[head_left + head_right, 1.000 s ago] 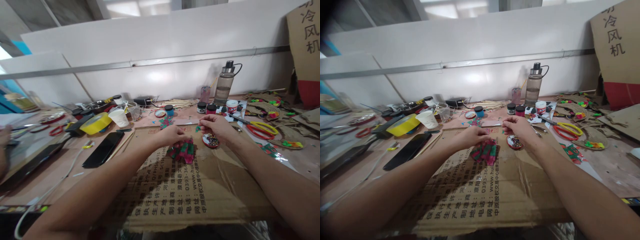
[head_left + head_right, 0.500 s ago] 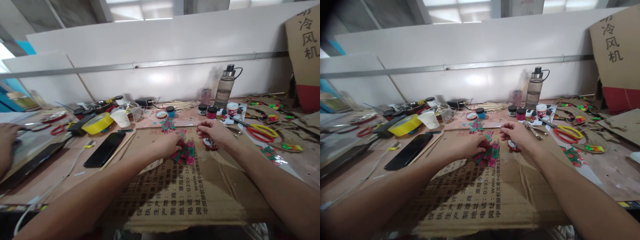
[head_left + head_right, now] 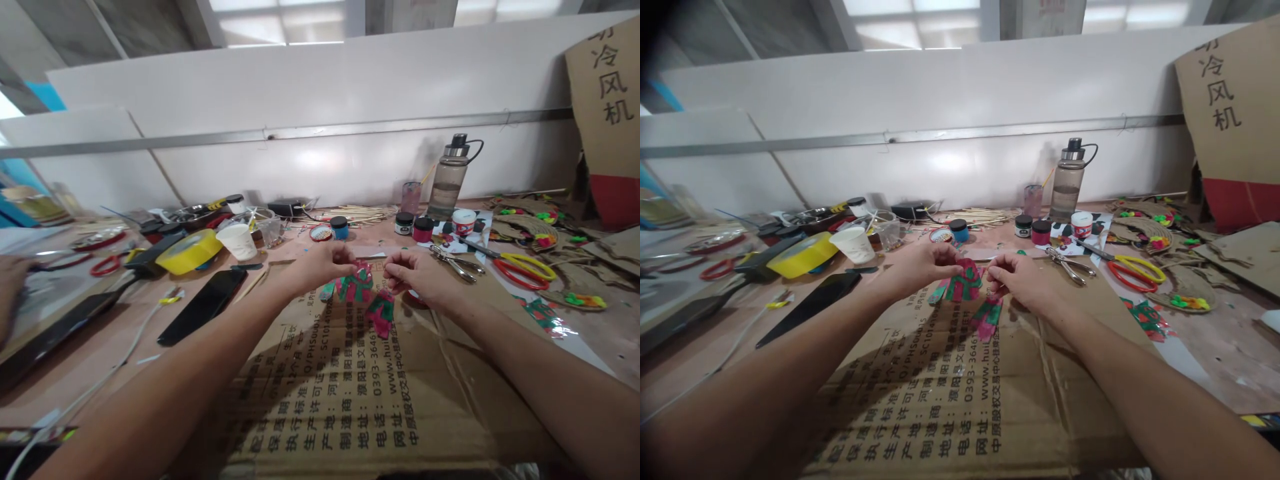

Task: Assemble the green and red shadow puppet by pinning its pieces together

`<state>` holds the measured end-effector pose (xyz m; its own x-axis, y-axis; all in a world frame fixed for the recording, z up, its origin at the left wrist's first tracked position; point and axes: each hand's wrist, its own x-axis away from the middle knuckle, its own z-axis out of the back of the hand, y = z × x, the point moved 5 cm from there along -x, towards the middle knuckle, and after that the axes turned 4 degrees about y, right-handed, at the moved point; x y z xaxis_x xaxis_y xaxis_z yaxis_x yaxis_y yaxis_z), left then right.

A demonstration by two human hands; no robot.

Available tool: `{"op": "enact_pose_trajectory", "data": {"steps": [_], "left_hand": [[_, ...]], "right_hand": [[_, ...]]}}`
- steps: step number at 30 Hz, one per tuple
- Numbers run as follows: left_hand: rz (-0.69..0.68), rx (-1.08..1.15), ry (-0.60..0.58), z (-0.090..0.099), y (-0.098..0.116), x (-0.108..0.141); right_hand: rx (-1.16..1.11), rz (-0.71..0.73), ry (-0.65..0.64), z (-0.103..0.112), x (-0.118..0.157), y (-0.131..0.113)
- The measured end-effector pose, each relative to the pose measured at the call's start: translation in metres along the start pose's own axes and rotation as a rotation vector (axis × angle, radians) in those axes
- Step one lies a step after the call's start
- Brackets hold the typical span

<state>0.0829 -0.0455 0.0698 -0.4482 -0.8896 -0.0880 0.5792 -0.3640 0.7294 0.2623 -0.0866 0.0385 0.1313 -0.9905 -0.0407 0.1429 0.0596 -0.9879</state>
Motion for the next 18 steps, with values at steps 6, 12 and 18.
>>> {"op": "enact_pose_trajectory", "data": {"steps": [6, 12, 18], "left_hand": [[-0.077, 0.237, 0.179, -0.015, 0.003, -0.006], [-0.153, 0.255, 0.257, -0.032, 0.023, -0.007], [-0.154, 0.372, 0.295, -0.035, 0.027, -0.004]], "right_hand": [[0.02, 0.169, 0.074, -0.001, 0.005, -0.009], [-0.149, 0.245, 0.179, 0.006, 0.002, -0.005], [-0.265, 0.195, 0.209, 0.01, -0.001, -0.003]]}}
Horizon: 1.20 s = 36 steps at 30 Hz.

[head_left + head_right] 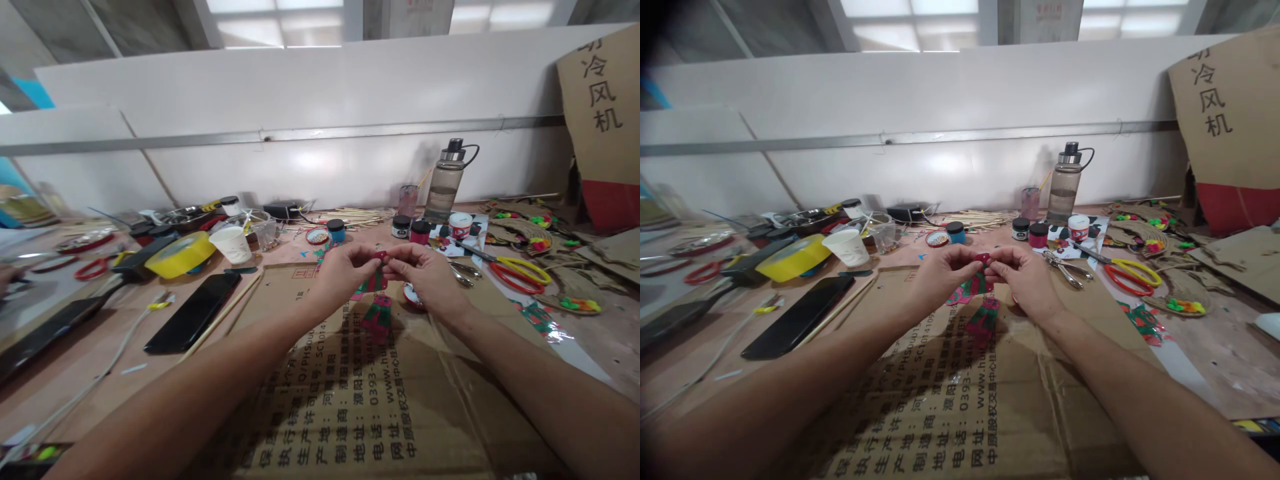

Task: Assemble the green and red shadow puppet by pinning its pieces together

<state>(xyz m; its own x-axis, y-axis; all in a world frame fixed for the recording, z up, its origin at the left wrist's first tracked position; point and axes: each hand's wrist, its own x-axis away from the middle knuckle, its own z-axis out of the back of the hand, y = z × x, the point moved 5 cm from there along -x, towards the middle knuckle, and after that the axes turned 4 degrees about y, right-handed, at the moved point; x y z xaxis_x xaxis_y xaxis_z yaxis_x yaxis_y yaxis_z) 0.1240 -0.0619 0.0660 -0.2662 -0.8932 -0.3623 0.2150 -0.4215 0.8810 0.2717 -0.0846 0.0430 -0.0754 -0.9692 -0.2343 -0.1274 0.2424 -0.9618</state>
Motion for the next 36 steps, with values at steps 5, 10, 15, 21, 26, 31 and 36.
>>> {"op": "enact_pose_trajectory", "data": {"steps": [5, 10, 15, 21, 26, 31, 36], "left_hand": [[-0.021, 0.028, 0.031, 0.003, -0.006, 0.003], [-0.044, -0.028, 0.008, 0.003, -0.009, 0.008], [-0.015, -0.028, -0.032, -0.004, -0.01, 0.014], [0.022, 0.061, -0.052, -0.011, -0.008, 0.02], [-0.016, 0.033, -0.041, -0.011, -0.005, 0.022], [-0.099, -0.103, -0.013, -0.007, 0.0, 0.024], [-0.256, -0.232, -0.029, -0.003, 0.006, 0.025]], "right_hand": [[0.05, 0.003, 0.001, 0.001, 0.001, -0.001], [0.16, 0.011, 0.016, 0.001, 0.003, -0.005], [0.321, 0.066, 0.072, 0.002, 0.006, -0.009], [0.437, 0.131, 0.086, 0.004, 0.006, -0.009], [0.491, 0.137, 0.073, 0.002, 0.007, -0.011], [0.445, 0.099, 0.057, 0.0, 0.008, -0.013], [0.379, 0.056, 0.019, -0.002, 0.009, -0.012]]}}
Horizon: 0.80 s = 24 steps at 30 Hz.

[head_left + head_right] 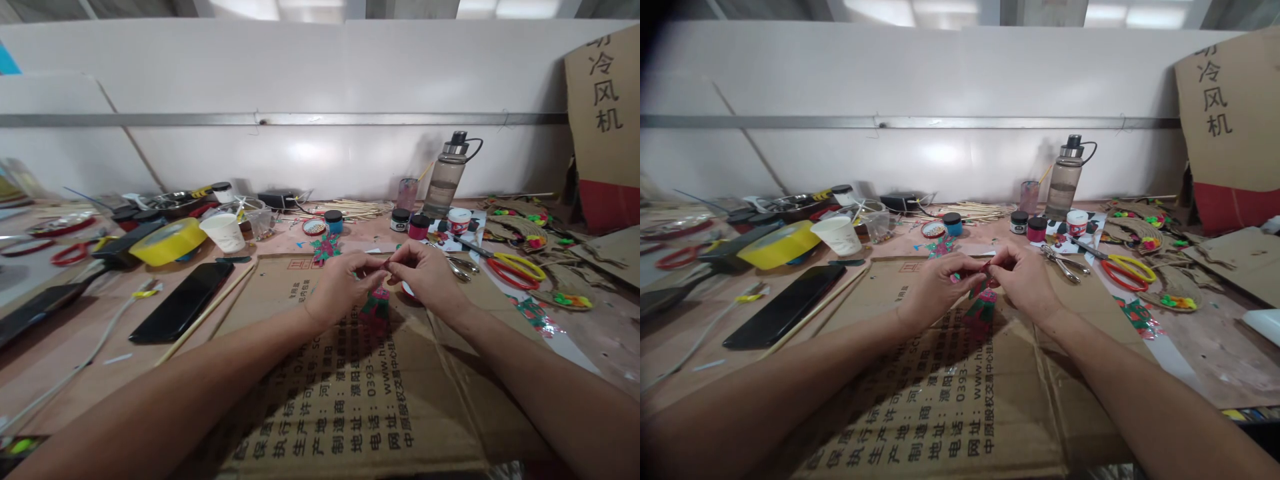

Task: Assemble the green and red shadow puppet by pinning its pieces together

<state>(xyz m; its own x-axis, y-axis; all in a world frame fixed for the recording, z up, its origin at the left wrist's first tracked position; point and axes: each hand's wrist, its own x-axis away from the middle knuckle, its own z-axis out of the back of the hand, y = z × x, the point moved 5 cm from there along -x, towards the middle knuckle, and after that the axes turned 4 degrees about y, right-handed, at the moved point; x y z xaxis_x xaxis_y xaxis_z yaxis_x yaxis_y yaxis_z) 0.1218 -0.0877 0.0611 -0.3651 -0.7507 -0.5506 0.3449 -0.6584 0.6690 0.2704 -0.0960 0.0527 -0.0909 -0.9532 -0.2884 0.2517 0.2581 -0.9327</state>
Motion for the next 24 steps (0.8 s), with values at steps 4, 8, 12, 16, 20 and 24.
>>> {"op": "enact_pose_trajectory", "data": {"steps": [4, 8, 12, 16, 20, 24], "left_hand": [[-0.091, -0.044, -0.009, 0.002, -0.002, 0.0], [-0.146, -0.065, -0.024, 0.002, -0.005, -0.001], [-0.221, -0.075, -0.02, 0.004, -0.006, 0.0], [-0.307, -0.083, 0.008, 0.006, -0.009, 0.001], [-0.359, -0.087, 0.002, 0.008, -0.01, 0.002], [-0.379, -0.087, -0.006, 0.008, -0.01, 0.001]], "right_hand": [[-0.023, -0.02, -0.011, 0.0, 0.001, 0.0], [-0.029, -0.033, -0.02, 0.0, 0.001, 0.0], [-0.025, -0.046, -0.047, 0.0, 0.001, 0.004], [-0.036, -0.043, -0.08, -0.001, 0.0, 0.009], [-0.048, -0.041, -0.094, -0.001, 0.0, 0.008], [-0.057, -0.031, -0.113, -0.001, 0.0, 0.007]]}}
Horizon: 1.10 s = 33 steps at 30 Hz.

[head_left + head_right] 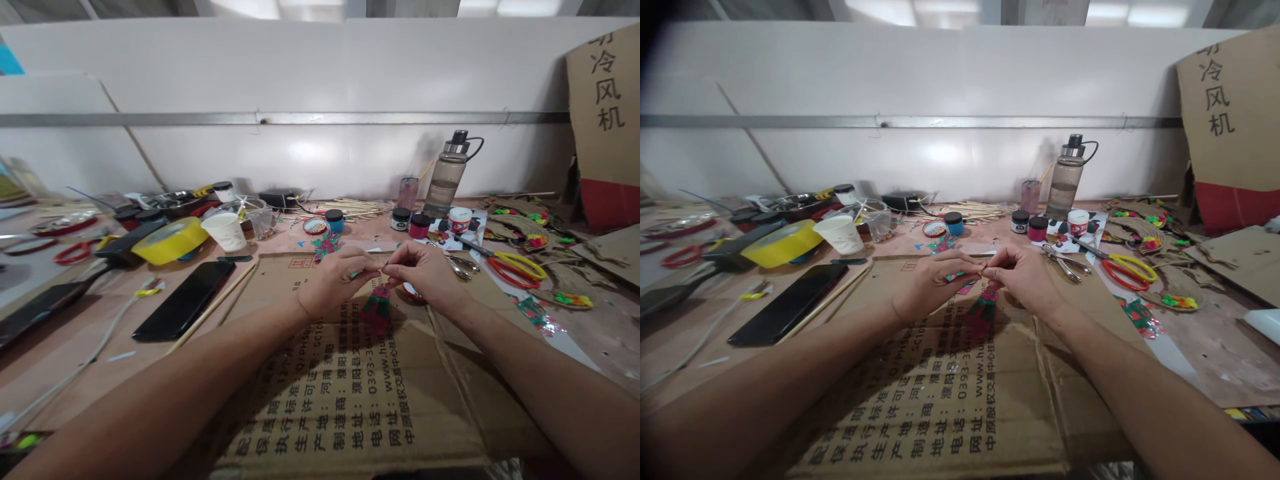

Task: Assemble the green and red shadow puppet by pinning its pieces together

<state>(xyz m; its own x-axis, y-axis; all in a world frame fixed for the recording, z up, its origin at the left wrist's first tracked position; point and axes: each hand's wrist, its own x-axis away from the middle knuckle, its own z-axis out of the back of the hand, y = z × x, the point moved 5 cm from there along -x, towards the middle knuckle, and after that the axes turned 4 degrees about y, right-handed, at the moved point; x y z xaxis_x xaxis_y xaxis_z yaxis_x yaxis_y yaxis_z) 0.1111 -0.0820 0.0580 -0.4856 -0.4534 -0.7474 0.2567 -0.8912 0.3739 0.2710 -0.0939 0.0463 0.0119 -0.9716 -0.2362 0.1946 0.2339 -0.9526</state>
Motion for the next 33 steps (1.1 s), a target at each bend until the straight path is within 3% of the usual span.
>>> {"op": "enact_pose_trajectory", "data": {"steps": [8, 12, 16, 18, 20, 22, 26, 29, 33], "left_hand": [[0.115, 0.066, -0.078, 0.0, -0.004, -0.003], [0.259, 0.18, -0.12, 0.0, -0.01, -0.006], [0.533, 0.111, 0.084, 0.021, -0.031, -0.012], [0.672, -0.008, 0.12, 0.036, -0.044, -0.013], [0.769, -0.18, 0.013, 0.047, -0.057, -0.011], [0.809, -0.322, -0.179, 0.052, -0.069, -0.004], [0.843, -0.461, -0.465, 0.042, -0.09, 0.018], [0.812, -0.489, -0.512, 0.028, -0.096, 0.022], [0.785, -0.564, -0.53, 0.021, -0.087, 0.01]], "right_hand": [[-0.11, 0.017, -0.07, -0.003, -0.003, 0.002], [-0.03, 0.023, -0.085, -0.002, -0.002, 0.001], [-0.028, 0.002, -0.009, 0.003, -0.003, 0.0], [-0.051, -0.013, 0.004, 0.003, -0.004, 0.001], [-0.054, -0.015, 0.006, 0.002, -0.005, 0.001], [-0.049, -0.012, 0.01, 0.001, -0.005, 0.0], [-0.052, -0.019, 0.006, -0.001, -0.004, -0.004], [-0.02, -0.008, 0.011, -0.002, -0.004, -0.006], [-0.005, 0.031, 0.015, -0.001, -0.006, -0.002]]}}
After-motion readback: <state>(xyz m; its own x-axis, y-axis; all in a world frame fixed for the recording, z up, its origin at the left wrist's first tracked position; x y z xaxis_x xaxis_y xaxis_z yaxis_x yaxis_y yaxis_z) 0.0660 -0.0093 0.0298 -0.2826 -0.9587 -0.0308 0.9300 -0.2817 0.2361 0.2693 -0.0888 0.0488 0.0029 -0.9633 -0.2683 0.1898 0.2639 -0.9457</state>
